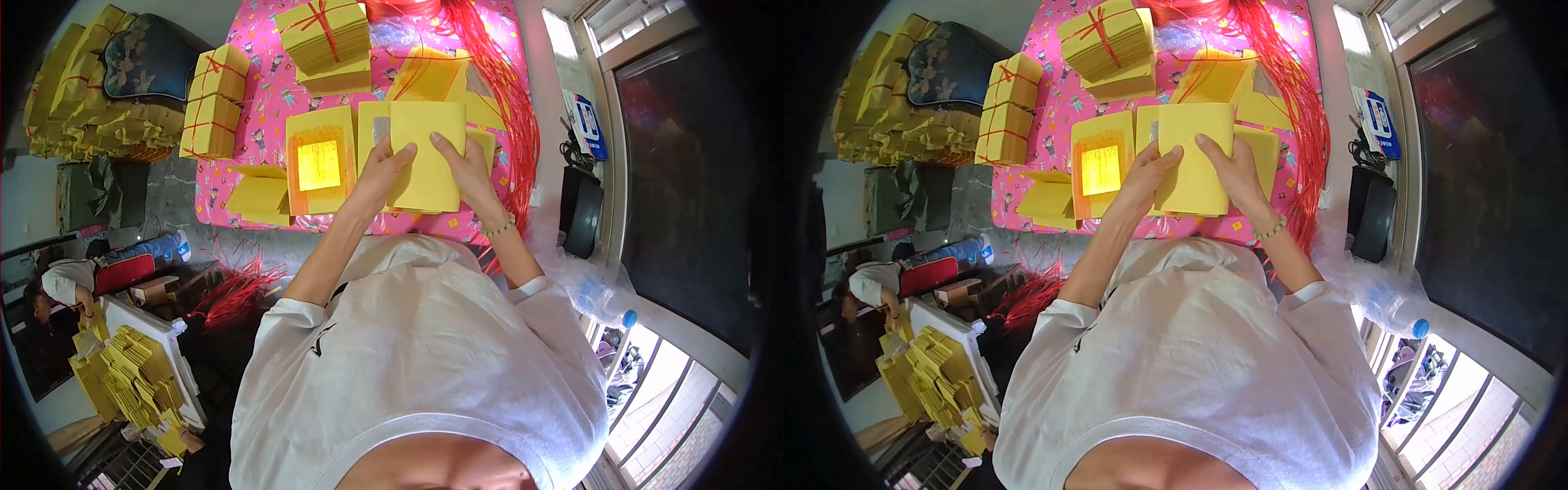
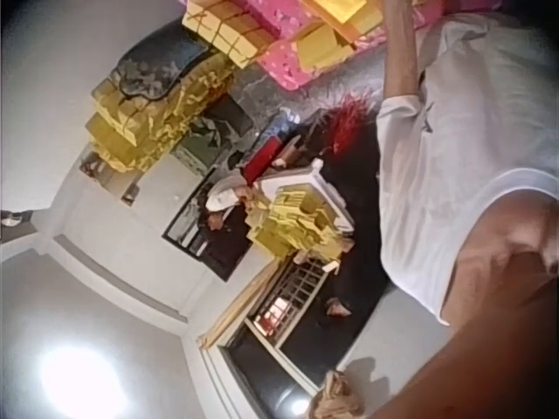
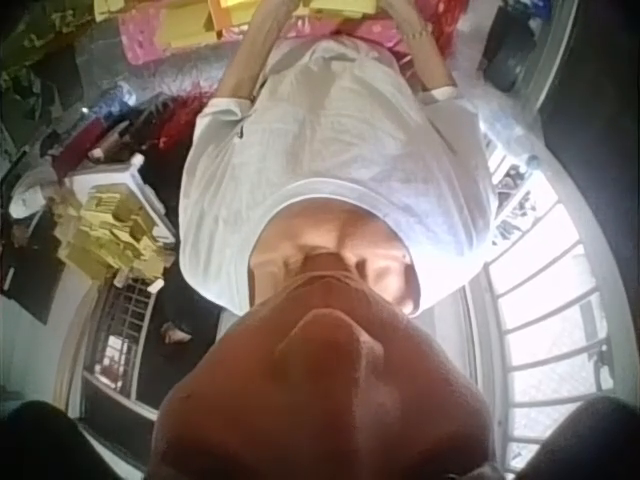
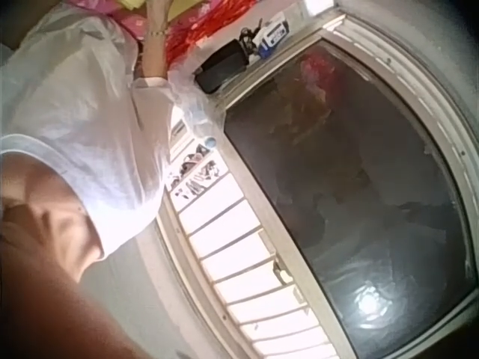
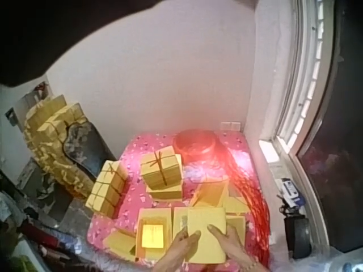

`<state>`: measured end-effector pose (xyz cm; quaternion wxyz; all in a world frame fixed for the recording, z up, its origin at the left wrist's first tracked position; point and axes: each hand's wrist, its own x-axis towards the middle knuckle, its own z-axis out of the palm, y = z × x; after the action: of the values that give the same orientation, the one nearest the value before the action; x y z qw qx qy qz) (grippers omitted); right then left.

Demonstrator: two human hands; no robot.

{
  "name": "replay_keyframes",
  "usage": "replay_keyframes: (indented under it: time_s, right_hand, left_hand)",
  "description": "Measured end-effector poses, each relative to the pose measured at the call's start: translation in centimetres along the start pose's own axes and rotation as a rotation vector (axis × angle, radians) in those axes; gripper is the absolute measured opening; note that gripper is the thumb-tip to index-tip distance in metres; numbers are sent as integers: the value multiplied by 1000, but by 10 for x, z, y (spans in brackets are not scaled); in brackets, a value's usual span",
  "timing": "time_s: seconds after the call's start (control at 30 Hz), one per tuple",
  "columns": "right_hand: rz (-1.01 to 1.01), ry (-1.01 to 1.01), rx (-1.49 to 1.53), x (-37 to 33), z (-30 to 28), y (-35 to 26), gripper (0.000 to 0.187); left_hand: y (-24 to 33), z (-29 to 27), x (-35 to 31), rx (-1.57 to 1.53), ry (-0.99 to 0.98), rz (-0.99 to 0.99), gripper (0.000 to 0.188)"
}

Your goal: Sorting and stacking sheets of joss paper into bundles for ritual use.

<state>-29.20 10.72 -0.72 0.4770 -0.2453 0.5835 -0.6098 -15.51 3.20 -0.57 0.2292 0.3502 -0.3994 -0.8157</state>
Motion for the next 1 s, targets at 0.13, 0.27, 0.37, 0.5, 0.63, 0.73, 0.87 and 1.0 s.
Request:
replay_keyframes:
  time_s: [0.13,0.27,0.37,0.5,0.63,0.73,0.87,1.0]
  right_hand:
    - [-11,2,19,1,-1,4,30]
    - [-89,3,-60,-3,0,5,30]
    - [-162,-15,-88,-7,0,1,32]
    - [-197,-29,-2,-11,-3,-3,31]
    - [-207,-42,0,-15,-5,-9,27]
    - [-261,-16,-5,-13,-3,-14,23]
    - [-370,-10,-66,-6,-12,-15,17]
    - [-353,43,-114,-10,-9,-22,15]
  left_hand:
    - [3,-3,2,46,-16,-38,33]
    - [6,-1,-2,57,-4,-41,36]
    - [4,8,-10,174,-9,159,38]
    - [-2,9,-16,152,-40,354,40]
    - [-5,8,-20,185,-39,395,40]
    - [-3,8,-21,154,-45,397,41]
    - [-2,7,-24,171,-45,381,45]
    - [5,7,-26,156,-65,349,43]
